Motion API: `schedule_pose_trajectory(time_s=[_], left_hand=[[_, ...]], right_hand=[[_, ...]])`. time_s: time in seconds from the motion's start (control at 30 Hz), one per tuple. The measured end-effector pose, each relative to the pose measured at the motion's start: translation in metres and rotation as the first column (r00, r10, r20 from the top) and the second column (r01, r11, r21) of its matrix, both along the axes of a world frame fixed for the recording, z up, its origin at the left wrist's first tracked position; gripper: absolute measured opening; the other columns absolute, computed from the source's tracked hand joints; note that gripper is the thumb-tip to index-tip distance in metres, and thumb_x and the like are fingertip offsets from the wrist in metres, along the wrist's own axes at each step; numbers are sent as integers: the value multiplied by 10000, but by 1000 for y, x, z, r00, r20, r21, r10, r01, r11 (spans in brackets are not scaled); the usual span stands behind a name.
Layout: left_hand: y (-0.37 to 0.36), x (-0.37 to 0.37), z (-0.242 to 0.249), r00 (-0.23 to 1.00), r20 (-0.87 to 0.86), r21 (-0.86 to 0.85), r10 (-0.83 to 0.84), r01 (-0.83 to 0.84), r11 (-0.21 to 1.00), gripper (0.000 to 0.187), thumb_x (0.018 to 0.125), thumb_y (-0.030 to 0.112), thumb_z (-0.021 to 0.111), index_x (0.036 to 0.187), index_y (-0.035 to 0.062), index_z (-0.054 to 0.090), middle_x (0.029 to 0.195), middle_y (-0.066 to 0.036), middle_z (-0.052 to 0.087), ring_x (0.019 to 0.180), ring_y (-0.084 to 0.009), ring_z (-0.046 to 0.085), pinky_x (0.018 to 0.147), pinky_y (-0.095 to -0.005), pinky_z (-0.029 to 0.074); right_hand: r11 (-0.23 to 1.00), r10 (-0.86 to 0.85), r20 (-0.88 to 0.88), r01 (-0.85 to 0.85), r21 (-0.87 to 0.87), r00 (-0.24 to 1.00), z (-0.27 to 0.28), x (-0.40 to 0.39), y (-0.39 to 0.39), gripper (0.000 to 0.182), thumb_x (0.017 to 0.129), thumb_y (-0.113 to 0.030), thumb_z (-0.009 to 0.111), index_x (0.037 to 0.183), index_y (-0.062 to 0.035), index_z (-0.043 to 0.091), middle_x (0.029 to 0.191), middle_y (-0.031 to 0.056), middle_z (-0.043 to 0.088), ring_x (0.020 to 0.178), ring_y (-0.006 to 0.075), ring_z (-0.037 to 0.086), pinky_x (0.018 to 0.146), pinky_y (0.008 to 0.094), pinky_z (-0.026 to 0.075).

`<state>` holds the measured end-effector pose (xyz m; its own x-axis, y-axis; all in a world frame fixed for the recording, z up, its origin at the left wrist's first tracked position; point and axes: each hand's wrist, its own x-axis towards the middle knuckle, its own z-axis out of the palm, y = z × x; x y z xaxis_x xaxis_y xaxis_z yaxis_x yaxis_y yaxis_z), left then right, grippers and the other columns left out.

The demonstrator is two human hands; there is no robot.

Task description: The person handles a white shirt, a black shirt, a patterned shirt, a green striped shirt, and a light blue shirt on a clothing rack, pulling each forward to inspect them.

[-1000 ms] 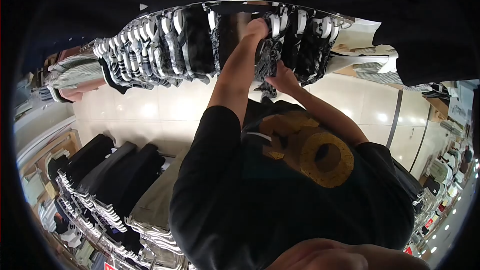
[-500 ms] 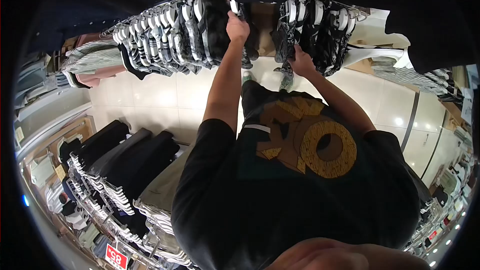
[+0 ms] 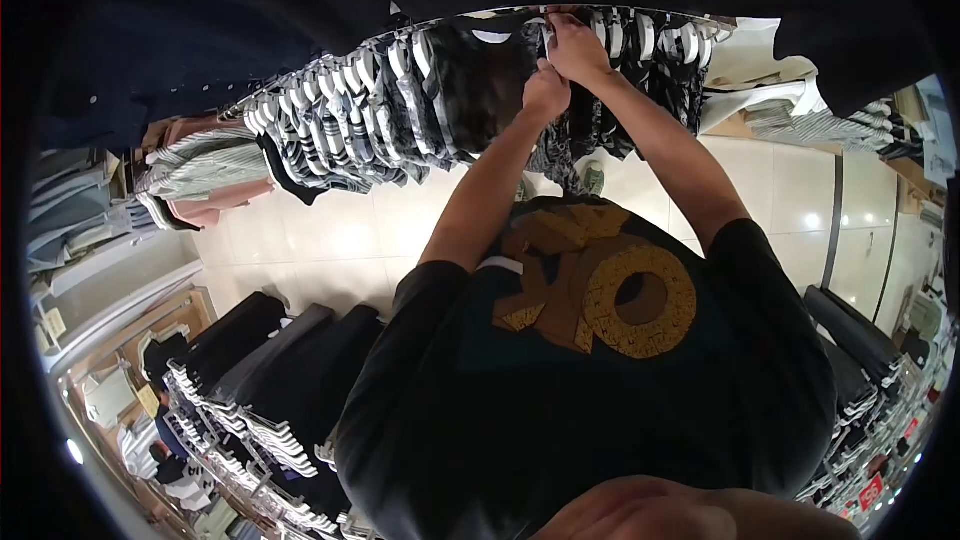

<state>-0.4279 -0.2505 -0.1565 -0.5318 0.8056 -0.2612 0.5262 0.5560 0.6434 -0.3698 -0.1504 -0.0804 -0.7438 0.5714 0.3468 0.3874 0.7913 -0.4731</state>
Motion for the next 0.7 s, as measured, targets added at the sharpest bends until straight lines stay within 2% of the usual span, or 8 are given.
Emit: schedule_pose_trajectory(time_s=[0.03, 0.1, 0.13, 0.2, 0.33, 0.43, 0.6, 0.7], left_hand=[[4, -9, -10, 1000, 4, 1, -13, 13, 1000, 486, 989, 331, 592, 1227, -58, 425, 1103, -345, 709, 1050, -496, 699, 943, -564, 548], [9, -23, -25, 951, -59, -23, -304, 303, 953, 564, 963, 359, 622, 1260, -74, 414, 1171, -356, 691, 1127, -481, 682, 981, -545, 543], [12, -26, -29, 914, -78, -30, -398, 396, 918, 590, 954, 368, 632, 1271, -79, 411, 1194, -359, 685, 1153, -476, 677, 994, -538, 542], [10, -24, -35, 840, -167, -76, -517, 511, 856, 645, 924, 397, 658, 1292, -86, 440, 1229, -363, 674, 1207, -466, 658, 1023, -518, 535], [18, -4, -17, 977, 80, -103, -197, 204, 973, 571, 1005, 463, 585, 1222, -62, 525, 1213, -363, 675, 1189, -511, 650, 1009, -548, 526], [30, 3, -10, 988, 77, -85, -134, 140, 986, 526, 1049, 450, 532, 1192, -56, 521, 1176, -372, 679, 1131, -539, 658, 993, -579, 517], [-9, 11, -13, 998, 20, -13, -65, 66, 998, 453, 1054, 375, 529, 1280, -18, 527, 1125, -359, 691, 1054, -545, 666, 960, -616, 509], [-72, 21, -10, 1000, 20, -27, 14, -14, 1000, 465, 1039, 321, 557, 1360, -13, 519, 1126, -297, 720, 1085, -509, 676, 941, -593, 519]], right_hand=[[983, -99, 79, 110, -146, 992, 2, 5, -11, 406, 928, -165, 620, 1309, -23, 609, 1184, 248, 704, 1079, 468, 683, 941, 525, 567], [910, -170, 166, 219, -352, 971, -7, 19, -30, 497, 954, -399, 679, 1270, -17, 639, 1095, 254, 727, 1050, 498, 685, 966, 524, 548], [891, -180, 238, 260, -372, 955, -20, 26, -36, 594, 994, -478, 612, 1299, 31, 600, 1130, 314, 718, 1093, 468, 701, 961, 541, 557], [832, -187, 218, 272, -483, 958, -95, 47, -34, 603, 1042, -544, 506, 1281, -3, 622, 1169, 313, 713, 1107, 486, 690, 975, 542, 546], [965, -41, 292, 113, -235, 956, -97, 74, -35, 629, 1079, -587, 378, 1266, -51, 647, 1192, 311, 703, 1120, 510, 665, 991, 545, 526], [874, -202, 180, 260, -409, 963, -116, 80, -32, 556, 1086, -542, 387, 1255, -86, 656, 1199, 292, 701, 1114, 512, 653, 983, 547, 522], [860, 50, 166, 42, -508, 985, -124, 129, -44, 407, 1015, -418, 576, 1184, -80, 727, 1035, 245, 748, 1035, 456, 700, 900, 524, 563], [750, 168, 389, 139, -647, 906, -134, 157, -56, 346, 1012, -364, 623, 1107, -49, 729, 988, 177, 770, 906, 328, 760, 813, 432, 592]])
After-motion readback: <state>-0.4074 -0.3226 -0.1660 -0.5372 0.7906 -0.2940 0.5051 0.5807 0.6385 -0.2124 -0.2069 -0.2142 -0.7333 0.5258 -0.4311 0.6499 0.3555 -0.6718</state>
